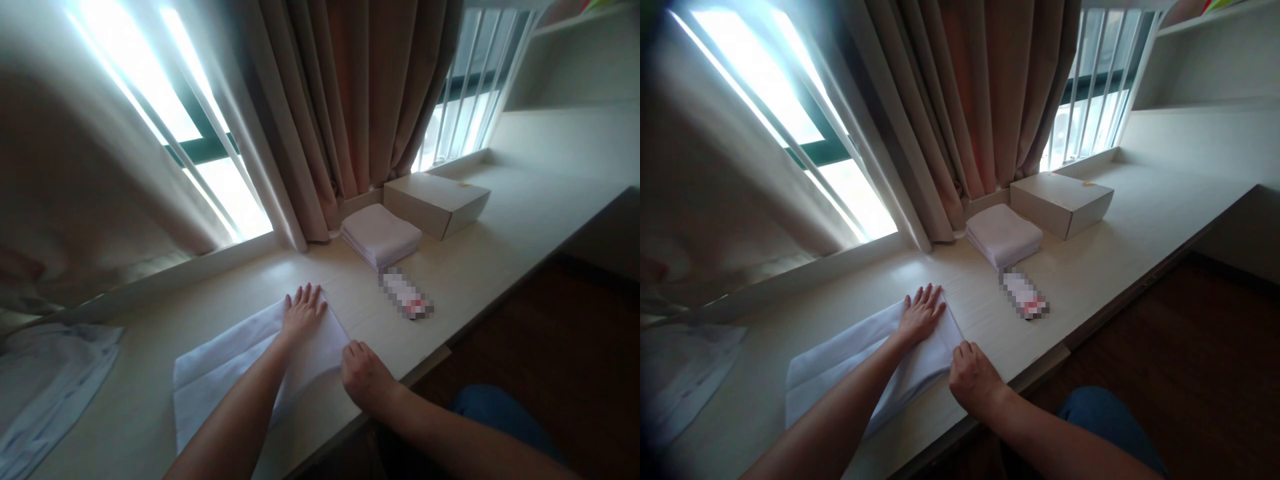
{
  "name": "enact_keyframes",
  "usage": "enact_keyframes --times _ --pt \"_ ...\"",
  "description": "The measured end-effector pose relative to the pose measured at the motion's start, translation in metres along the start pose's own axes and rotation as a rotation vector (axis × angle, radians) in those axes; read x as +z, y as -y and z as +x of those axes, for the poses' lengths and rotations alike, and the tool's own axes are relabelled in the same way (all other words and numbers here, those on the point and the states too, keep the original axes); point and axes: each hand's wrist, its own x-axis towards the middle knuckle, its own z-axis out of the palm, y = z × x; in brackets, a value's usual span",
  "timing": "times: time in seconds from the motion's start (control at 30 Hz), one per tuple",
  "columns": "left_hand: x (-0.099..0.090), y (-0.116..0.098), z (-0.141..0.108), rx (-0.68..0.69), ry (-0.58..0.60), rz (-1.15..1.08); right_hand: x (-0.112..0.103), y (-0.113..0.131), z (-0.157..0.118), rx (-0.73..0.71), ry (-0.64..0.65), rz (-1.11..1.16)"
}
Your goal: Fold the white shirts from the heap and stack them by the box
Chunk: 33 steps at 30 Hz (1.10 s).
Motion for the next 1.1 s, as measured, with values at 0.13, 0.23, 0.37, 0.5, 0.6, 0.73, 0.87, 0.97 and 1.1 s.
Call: enact_keyframes --times 0.13,0.23,0.37,0.5,0.6,0.73,0.87,0.97,1.1 --pt "0.005 0.002 0.004 -0.024 -0.03 -0.002 -0.004 0.001 0.004 0.018 0.025 0.008" --pt "0.008 0.001 0.002 -0.02 -0.071 0.013 -0.007 0.007 0.01 0.057 0.067 0.008" --pt "0.005 -0.003 -0.002 -0.026 -0.149 0.018 -0.013 0.014 0.02 0.161 0.125 0.006" --pt "-0.013 -0.008 -0.012 0.059 -0.287 0.008 -0.019 0.007 0.023 0.193 0.137 0.071" --pt "-0.032 -0.011 -0.037 0.25 -0.273 -0.01 -0.021 0.0 0.022 0.219 0.157 0.088" --pt "-0.038 -0.012 -0.092 0.412 -0.171 0.013 -0.025 -0.004 0.023 0.239 0.162 0.104" --pt "-0.024 -0.012 -0.131 0.377 -0.112 0.039 -0.031 -0.003 0.024 0.258 0.169 0.094" --pt "-0.017 -0.012 -0.137 0.331 -0.109 0.039 -0.029 0.015 0.016 0.196 0.136 0.031" --pt "-0.018 -0.012 -0.134 0.355 -0.079 0.064 -0.016 0.055 0.003 0.072 -0.001 -0.003"
